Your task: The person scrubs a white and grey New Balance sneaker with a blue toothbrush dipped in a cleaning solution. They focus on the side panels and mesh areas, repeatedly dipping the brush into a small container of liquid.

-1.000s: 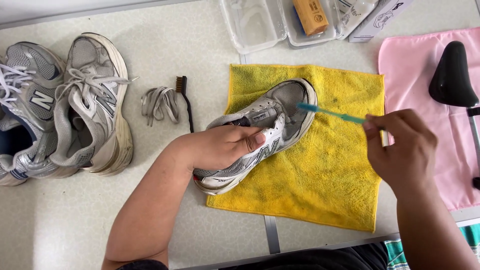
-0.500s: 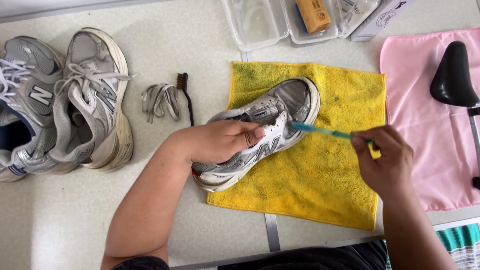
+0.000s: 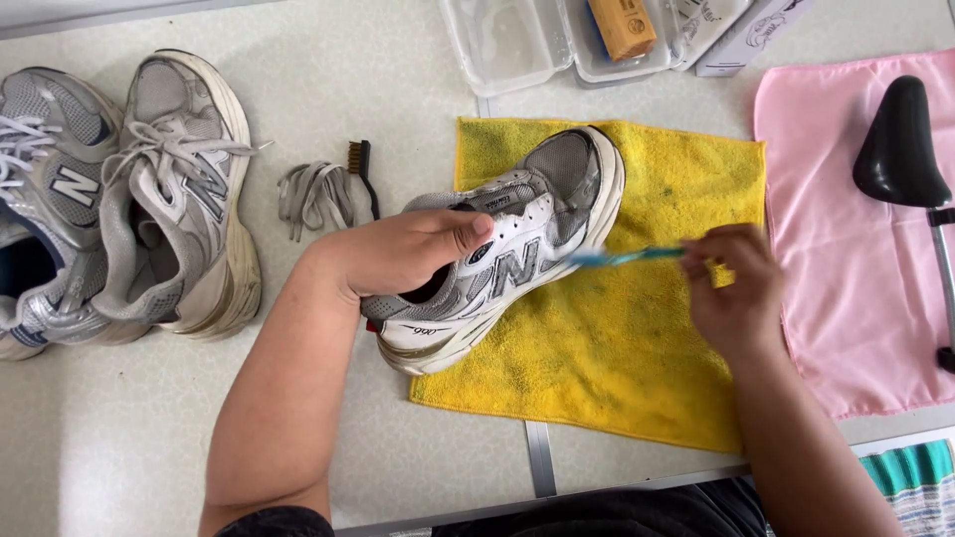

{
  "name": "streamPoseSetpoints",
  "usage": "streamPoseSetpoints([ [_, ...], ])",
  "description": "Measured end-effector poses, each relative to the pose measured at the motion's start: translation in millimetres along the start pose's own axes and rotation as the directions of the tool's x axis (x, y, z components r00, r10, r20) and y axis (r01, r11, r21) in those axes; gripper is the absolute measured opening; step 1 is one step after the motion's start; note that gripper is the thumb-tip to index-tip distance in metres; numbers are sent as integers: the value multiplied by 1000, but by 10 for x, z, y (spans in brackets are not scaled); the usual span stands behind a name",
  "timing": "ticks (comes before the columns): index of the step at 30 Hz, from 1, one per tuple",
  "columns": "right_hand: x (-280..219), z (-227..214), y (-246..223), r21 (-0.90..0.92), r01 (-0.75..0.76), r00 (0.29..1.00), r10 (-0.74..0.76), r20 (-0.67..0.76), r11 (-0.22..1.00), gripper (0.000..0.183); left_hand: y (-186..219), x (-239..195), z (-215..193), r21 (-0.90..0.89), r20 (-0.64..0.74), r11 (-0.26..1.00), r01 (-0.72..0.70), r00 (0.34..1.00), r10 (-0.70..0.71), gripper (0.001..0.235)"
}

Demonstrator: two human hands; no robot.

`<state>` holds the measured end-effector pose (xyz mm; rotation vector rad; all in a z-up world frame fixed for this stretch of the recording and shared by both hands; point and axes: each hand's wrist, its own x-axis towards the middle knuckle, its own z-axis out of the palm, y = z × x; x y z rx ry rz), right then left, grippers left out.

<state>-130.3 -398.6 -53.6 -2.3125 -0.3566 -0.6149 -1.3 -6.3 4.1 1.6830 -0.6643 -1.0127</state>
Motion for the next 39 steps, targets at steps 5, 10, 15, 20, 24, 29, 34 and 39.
streamPoseSetpoints([
  [5, 59, 33, -289, -16, 24, 999, -24, 23, 1000, 9, -87, -22, -74, -32, -4, 999, -31, 1000, 31, 61],
  [10, 81, 123, -330, -23, 47, 998, -46, 40, 999, 9, -93, 1, -29, -48, 11, 996, -70, 997, 70, 58],
  [15, 46, 228, -420, 22, 3, 1000, -3, -24, 1000, 4, -81, 14, -5, -54, -6, 990, -127, 992, 127, 57],
  [20, -35, 474, -755, 59, -3, 998, 0, 63, 998, 8, -127, -3, -10, -52, -37, 990, -128, 991, 126, 55],
  [24, -15, 541, -768, 79, -18, 999, 15, 32, 997, 9, 115, -31, -44, 83, -1, 996, -37, 999, 37, 71],
  [29, -9, 382, -805, 21, -58, 997, 57, 52, 998, 8, 492, -36, 73, 141, -11, 981, 130, 991, -130, 92],
  [34, 37, 405, -903, 49, -43, 981, 33, 190, 998, 10, 616, -18, 151, 270, -35, 923, 273, 961, -274, 106],
  [39, 72, 474, -888, 134, -4, 978, -23, 205, 991, 6, 634, -36, 170, 248, -29, 928, 277, 960, -279, 110],
])
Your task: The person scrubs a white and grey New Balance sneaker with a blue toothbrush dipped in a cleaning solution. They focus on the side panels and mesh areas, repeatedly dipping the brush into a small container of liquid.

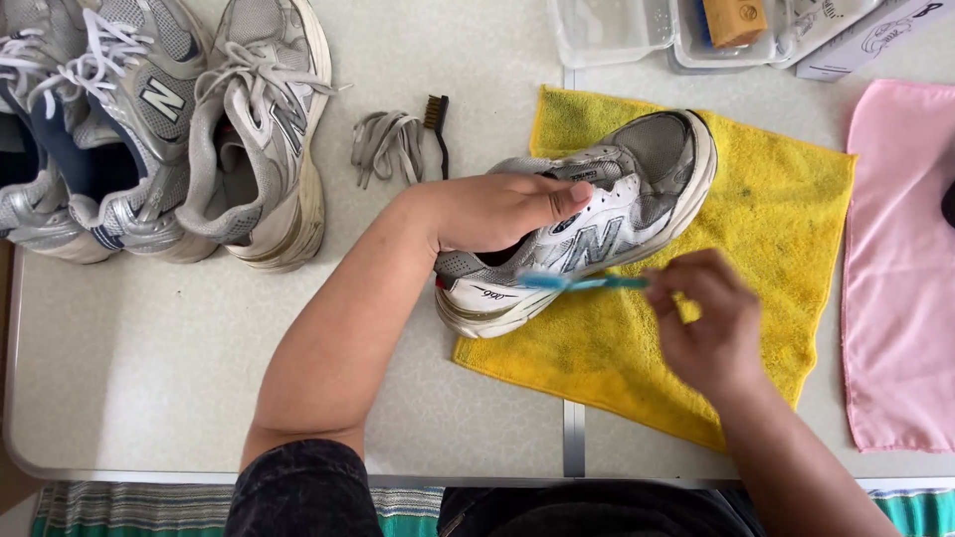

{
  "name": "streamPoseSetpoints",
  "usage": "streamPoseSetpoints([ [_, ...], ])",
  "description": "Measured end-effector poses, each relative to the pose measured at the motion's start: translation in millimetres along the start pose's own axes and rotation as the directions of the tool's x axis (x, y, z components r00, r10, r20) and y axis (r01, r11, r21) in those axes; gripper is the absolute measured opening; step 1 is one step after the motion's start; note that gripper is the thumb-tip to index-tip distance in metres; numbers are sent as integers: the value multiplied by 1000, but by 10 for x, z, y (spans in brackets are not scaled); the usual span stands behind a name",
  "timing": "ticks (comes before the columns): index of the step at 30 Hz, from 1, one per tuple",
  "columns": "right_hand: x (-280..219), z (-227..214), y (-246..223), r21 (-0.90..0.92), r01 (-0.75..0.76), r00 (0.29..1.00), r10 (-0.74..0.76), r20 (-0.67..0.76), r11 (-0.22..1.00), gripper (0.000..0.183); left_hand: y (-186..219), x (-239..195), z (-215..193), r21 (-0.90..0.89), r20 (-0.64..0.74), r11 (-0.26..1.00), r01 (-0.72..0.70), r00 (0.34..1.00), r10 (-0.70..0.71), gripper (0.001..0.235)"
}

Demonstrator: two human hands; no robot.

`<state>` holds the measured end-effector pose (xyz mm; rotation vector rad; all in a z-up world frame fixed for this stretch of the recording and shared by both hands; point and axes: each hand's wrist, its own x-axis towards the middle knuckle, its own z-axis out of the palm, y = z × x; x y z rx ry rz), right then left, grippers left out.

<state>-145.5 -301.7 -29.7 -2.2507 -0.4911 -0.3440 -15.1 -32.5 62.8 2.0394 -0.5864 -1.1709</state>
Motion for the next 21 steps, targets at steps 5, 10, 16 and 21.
streamPoseSetpoints([
  [5, 77, -126, 51, -105, -80, 994, 73, -76, 991, 10, 18, 9, 17, -16, -20, 1000, -4, 1000, 4, 115],
  [10, 141, -133, -66, -87, 23, 1000, -22, 8, 996, 5, 182, -113, -9, 22, -16, 994, 108, 994, -107, 101],
  [16, 187, -180, -79, -154, 59, 998, -60, -1, 986, 6, 81, -71, 5, -74, 32, 997, -26, 999, 29, 137],
  [21, 153, -170, -28, -78, -25, 997, 19, -74, 997, 10, 56, -49, 18, -174, 17, 982, -77, 997, 81, 140],
])
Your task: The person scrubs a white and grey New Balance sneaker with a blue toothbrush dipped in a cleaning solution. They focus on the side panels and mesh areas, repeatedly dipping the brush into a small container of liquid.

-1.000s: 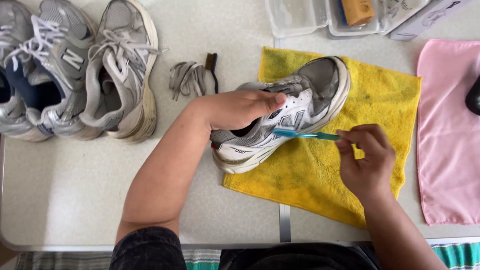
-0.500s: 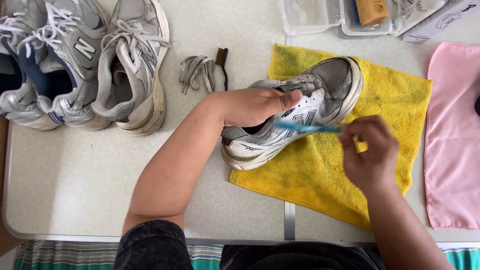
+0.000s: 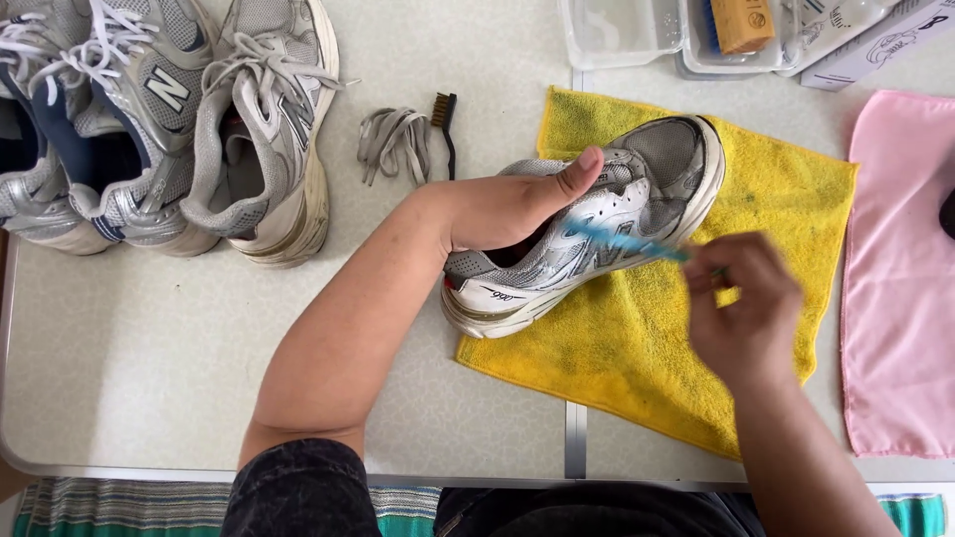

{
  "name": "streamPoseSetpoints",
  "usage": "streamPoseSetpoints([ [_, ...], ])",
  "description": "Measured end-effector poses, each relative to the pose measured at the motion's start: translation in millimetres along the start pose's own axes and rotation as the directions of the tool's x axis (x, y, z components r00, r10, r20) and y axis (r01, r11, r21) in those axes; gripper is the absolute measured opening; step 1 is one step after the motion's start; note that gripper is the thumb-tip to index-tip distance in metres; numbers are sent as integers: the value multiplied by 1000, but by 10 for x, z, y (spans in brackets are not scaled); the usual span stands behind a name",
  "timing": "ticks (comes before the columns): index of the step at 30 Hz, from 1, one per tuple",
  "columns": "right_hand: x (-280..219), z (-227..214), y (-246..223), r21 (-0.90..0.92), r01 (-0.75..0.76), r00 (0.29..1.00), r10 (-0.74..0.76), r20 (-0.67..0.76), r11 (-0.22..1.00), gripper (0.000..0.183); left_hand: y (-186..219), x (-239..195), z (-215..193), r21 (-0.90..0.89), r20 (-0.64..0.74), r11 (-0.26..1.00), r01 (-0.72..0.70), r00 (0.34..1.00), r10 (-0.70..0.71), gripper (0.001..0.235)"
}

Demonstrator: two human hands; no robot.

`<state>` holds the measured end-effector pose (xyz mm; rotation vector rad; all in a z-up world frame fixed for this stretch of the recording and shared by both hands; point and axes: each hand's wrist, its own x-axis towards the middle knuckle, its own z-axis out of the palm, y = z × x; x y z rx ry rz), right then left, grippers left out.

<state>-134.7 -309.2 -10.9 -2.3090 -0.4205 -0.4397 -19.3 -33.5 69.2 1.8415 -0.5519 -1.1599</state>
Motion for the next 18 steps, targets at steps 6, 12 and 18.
streamPoseSetpoints([
  [6, -55, 12, 30, -81, -58, 998, 57, -9, 995, 5, -44, 10, -3, -75, 27, 997, -31, 999, 33, 137],
  [12, 10, -116, 160, -94, -59, 997, 55, -46, 994, 4, -70, 29, -9, -123, 47, 992, -33, 998, 39, 140],
  [18, 76, -241, 405, -168, -96, 992, 80, -98, 981, 9, -72, 24, -13, -49, 61, 998, -35, 997, 38, 143],
])
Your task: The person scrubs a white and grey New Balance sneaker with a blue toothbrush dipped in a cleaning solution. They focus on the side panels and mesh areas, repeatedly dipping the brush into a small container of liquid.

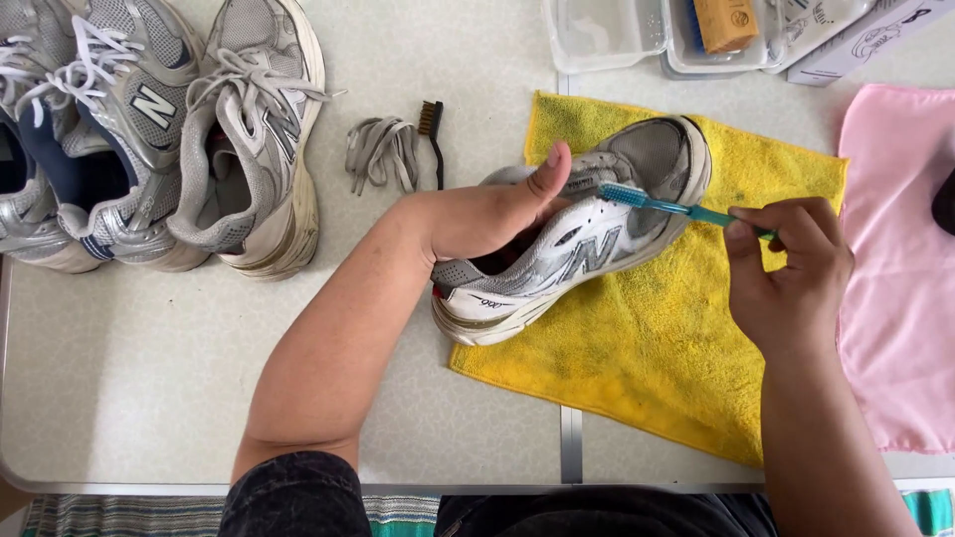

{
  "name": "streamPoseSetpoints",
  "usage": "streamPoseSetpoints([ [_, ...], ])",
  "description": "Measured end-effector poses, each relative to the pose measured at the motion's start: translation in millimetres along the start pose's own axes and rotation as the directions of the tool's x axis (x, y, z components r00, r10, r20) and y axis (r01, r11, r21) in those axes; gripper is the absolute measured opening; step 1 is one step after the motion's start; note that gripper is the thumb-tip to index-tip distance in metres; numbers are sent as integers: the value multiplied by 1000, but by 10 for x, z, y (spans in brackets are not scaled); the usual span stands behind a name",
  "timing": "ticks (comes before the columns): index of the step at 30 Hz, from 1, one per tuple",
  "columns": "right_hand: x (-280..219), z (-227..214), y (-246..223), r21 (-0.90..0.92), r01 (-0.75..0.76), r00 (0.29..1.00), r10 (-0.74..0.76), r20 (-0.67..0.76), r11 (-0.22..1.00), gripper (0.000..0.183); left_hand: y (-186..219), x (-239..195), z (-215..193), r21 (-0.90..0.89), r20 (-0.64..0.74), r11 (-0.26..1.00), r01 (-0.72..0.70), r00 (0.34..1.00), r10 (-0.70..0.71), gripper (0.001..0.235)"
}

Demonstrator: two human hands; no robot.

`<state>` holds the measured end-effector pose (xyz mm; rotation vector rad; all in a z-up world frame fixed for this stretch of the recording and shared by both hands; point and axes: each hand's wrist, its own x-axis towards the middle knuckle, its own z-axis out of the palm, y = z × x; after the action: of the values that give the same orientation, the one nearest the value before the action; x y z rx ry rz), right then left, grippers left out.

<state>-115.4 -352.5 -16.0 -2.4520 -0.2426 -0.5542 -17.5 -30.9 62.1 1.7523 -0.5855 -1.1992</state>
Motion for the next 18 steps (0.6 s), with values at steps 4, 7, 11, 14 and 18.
streamPoseSetpoints([
  [4, 34, 55, -233, 13, -75, 997, 76, -13, 997, 5, 0, 55, 47, 14, 48, 999, 30, 998, -30, 133],
  [7, 60, 75, -181, 66, -116, 991, 120, -58, 991, 24, 54, 41, 47, 96, 63, 995, 41, 997, -47, 137],
  [11, 42, 185, -196, 46, -55, 998, 55, -14, 997, 25, 11, 47, 36, 81, 47, 994, 75, 996, -79, 139],
  [14, 67, 203, -144, 26, -31, 999, 32, -13, 999, 28, -9, 50, 10, 71, 48, 995, 69, 996, -73, 137],
  [18, 115, 243, -379, -32, 164, 986, -164, 2, 986, 42, 13, 47, 20, 68, 82, 997, 29, 996, -34, 138],
])
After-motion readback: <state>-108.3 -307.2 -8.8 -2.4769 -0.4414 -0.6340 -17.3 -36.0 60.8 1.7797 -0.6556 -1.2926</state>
